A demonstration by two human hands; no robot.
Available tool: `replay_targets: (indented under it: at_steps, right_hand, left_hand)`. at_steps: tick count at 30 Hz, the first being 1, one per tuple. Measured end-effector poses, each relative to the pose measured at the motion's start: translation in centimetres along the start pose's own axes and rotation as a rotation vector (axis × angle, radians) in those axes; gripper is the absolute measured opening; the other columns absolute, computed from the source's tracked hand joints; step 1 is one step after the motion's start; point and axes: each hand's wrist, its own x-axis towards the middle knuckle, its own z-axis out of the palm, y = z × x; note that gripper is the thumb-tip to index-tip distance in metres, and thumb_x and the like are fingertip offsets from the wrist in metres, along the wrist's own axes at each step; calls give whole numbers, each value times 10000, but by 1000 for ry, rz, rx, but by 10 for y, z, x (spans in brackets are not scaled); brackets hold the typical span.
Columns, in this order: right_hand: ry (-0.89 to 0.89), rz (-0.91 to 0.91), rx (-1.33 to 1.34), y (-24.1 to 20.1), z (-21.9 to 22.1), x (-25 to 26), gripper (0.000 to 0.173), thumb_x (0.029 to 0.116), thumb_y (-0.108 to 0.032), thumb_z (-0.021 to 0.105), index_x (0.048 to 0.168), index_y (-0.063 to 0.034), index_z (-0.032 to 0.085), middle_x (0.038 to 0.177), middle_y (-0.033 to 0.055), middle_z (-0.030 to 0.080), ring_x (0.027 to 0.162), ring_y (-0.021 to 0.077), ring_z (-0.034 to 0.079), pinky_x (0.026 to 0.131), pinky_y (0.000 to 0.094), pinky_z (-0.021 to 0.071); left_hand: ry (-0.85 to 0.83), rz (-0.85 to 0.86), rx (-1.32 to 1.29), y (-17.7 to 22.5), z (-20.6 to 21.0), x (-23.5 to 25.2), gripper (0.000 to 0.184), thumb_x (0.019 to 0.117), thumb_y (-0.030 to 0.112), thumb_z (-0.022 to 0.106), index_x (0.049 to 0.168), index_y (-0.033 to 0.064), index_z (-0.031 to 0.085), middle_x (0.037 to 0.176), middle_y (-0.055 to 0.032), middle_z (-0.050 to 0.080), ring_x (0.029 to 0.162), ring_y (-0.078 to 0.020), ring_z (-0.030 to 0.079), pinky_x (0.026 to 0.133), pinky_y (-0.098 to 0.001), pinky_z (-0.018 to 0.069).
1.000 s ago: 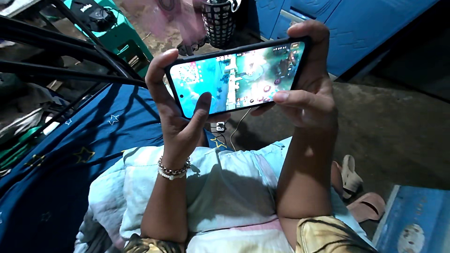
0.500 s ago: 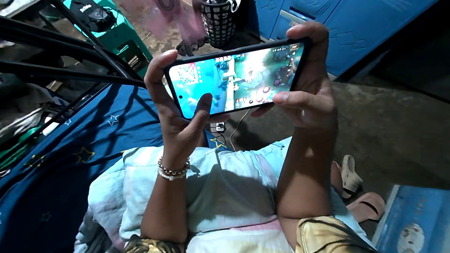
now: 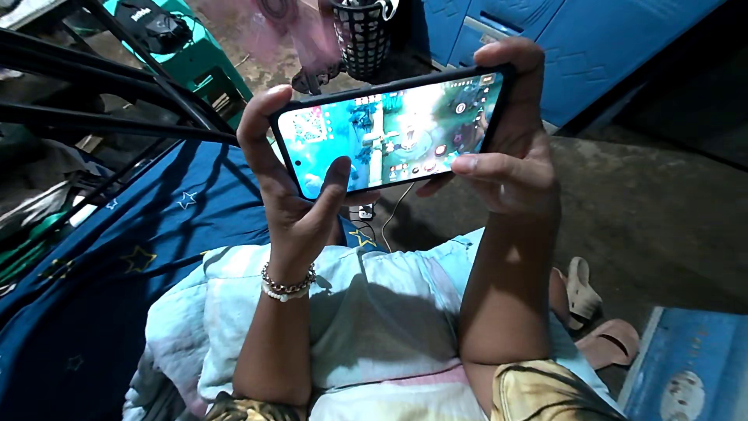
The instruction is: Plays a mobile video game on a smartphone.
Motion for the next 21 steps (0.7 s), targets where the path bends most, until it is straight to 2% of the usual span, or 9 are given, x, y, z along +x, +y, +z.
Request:
replay_targets:
  at_steps: [3, 8, 14, 17, 21]
  right_hand:
    - [0, 6, 1, 0, 0, 0, 660, 866, -8, 680, 1405, -213, 360, 1298, 46, 583, 1028, 222, 709, 583, 365, 661]
    - [4, 9, -3, -1, 1, 0, 673, 864, 3, 665, 1418, -211, 347, 1299, 42, 582, 1040, 221, 702, 586, 361, 659]
    - [24, 29, -39, -2, 4, 2, 847, 842, -8, 693, 1531, -206, 242, 1355, 45, 547, 1100, 222, 677, 630, 368, 664]
    - [18, 28, -46, -2, 4, 2, 791, 863, -26, 690, 1510, -202, 270, 1343, 38, 561, 1061, 220, 694, 590, 362, 661]
    - [6, 20, -45, -1, 1, 1, 690, 876, -53, 685, 1448, -214, 333, 1311, 28, 579, 1040, 198, 700, 590, 336, 657]
  left_hand:
    - [-11, 28, 25, -1, -1, 0, 736, 932, -23, 649, 1501, 181, 229, 1403, 6, 463, 1222, -146, 588, 934, -322, 603]
    - [-6, 33, 38, -1, 0, 0, 732, 925, -31, 649, 1492, 174, 233, 1401, 8, 461, 1231, -141, 580, 946, -316, 595]
    - [8, 29, 64, -1, -1, 0, 734, 923, -12, 662, 1496, 184, 247, 1411, 18, 459, 1237, -137, 574, 955, -322, 590]
    - [14, 18, 53, 0, -1, 0, 737, 922, -20, 662, 1491, 191, 243, 1400, 10, 466, 1216, -141, 595, 912, -321, 617]
    - [13, 9, 25, 0, 0, 0, 736, 927, -20, 664, 1489, 198, 242, 1396, 0, 463, 1198, -148, 610, 864, -326, 638]
